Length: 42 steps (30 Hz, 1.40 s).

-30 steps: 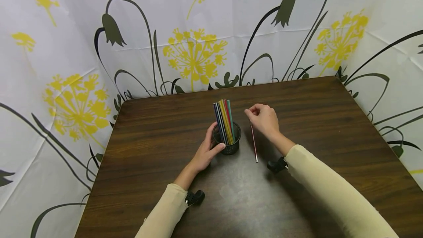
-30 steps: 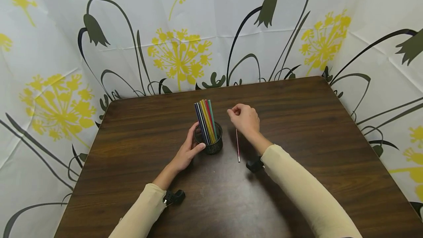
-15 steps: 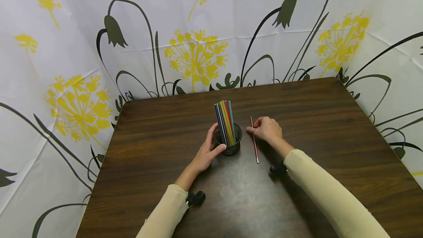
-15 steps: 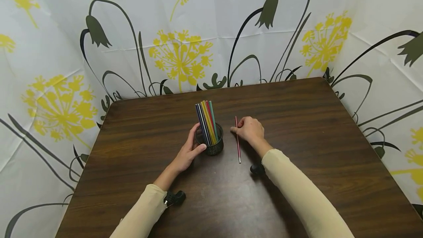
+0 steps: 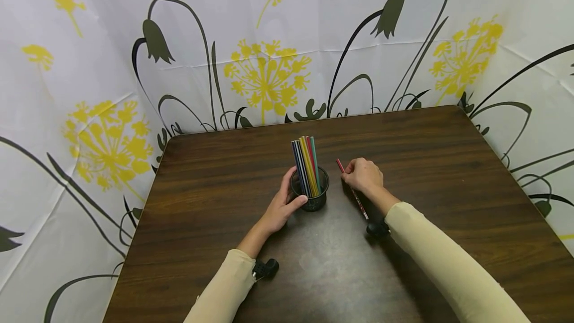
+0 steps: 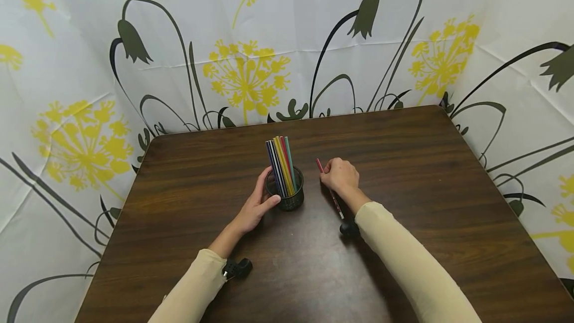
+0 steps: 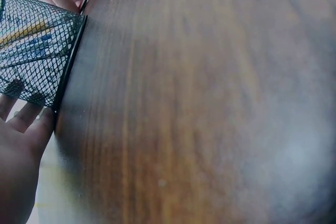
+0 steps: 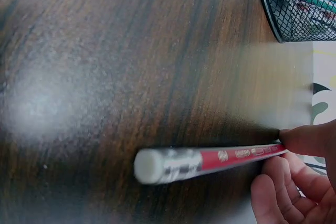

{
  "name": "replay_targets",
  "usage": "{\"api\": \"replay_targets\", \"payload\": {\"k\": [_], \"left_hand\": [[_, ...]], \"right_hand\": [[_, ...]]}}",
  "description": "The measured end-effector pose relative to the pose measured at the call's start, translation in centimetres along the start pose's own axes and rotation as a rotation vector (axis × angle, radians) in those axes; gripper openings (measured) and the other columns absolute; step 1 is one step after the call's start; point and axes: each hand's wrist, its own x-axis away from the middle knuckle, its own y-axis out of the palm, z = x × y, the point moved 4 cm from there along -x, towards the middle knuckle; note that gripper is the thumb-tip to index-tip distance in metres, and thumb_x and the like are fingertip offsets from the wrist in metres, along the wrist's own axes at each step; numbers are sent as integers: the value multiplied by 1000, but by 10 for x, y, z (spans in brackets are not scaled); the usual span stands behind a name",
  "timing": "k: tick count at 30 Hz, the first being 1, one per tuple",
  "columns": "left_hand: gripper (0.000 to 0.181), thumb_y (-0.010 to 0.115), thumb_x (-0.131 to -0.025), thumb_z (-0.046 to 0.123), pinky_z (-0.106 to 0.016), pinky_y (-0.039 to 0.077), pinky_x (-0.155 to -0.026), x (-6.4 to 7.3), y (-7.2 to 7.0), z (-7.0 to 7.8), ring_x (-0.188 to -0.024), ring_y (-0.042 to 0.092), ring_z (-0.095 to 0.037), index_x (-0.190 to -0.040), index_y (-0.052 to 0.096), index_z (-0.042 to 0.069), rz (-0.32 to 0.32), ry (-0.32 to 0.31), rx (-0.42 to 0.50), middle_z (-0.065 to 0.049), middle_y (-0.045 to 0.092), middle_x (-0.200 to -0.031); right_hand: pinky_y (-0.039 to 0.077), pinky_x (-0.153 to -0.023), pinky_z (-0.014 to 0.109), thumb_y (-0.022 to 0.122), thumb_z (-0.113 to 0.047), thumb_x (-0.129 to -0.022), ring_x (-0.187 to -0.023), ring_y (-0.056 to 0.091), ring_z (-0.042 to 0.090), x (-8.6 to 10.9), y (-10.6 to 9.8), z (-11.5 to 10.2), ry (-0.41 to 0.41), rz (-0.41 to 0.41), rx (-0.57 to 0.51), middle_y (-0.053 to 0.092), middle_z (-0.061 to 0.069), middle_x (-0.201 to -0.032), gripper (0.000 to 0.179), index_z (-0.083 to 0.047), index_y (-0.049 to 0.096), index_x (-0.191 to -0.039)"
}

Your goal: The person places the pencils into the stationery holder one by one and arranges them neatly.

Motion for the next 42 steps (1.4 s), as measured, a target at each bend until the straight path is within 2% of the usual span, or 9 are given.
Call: {"api": "replay_targets", "payload": {"k": [13, 16, 20, 26, 29, 36, 42], "left_hand": [[74, 54, -99, 3, -58, 29, -109, -2, -1, 3, -135, 37, -41, -156, 8, 8, -13, -2, 3, -26, 27, -154], [74, 54, -99, 3, -56, 30, -109, -2, -1, 3, -134, 38, -40, -156, 8, 8, -12, -6, -7, -26, 28, -153], [73, 54, -99, 3, -56, 31, -108, -1, -1, 3, -134, 38, -40, -156, 9, 9, -6, -13, -13, -25, 28, -153], [74, 54, -98, 2, -57, 30, -108, -1, -1, 2, -135, 37, -40, -157, 9, 9, -8, -7, -3, -25, 28, -154], [74, 54, -99, 3, -56, 31, -108, -1, -1, 2, -135, 38, -39, -157, 9, 10, -10, -8, -1, -25, 28, -153], [74, 54, -98, 2, -56, 31, -108, -1, -1, 1, -135, 37, -39, -156, 9, 9, -6, -2, 2, -24, 28, -153], [73, 53, -98, 1, -57, 29, -109, -1, 0, 0, -136, 36, -39, -156, 10, 9, -3, -4, 3, -24, 27, -154]], "right_hand": [[47, -65, 43, 67, -34, -88, -82, 62, 25, 1, -14, 10, 49, -36, -73, 69, 2, -88, 16, -19, 72, -85], [46, -64, 42, 66, -33, -89, -82, 62, 25, 3, -22, 9, 45, -10, -112, 69, 1, -88, 16, -19, 73, -87], [46, -65, 41, 66, -34, -90, -82, 62, 24, 7, -39, 3, 16, 63, -179, 69, 0, -87, 18, -17, 73, -91], [44, -66, 37, 67, -28, -91, -77, 61, 23, 12, -74, -13, -105, 227, -326, 70, 5, -84, 18, -11, 73, -94], [45, -67, 34, 67, -26, -91, -77, 63, 22, 16, -87, -24, -180, 277, -402, 69, 6, -83, 19, -8, 73, -95], [46, -59, 25, 69, -21, -91, -69, 67, 18, 29, -105, -54, -323, 288, -594, 70, 7, -80, 15, -7, 71, -96], [44, -55, 24, 69, -18, -92, -66, 65, 10, 41, -110, -80, -414, 273, -669, 71, 9, -81, 14, -5, 70, -97]]}}
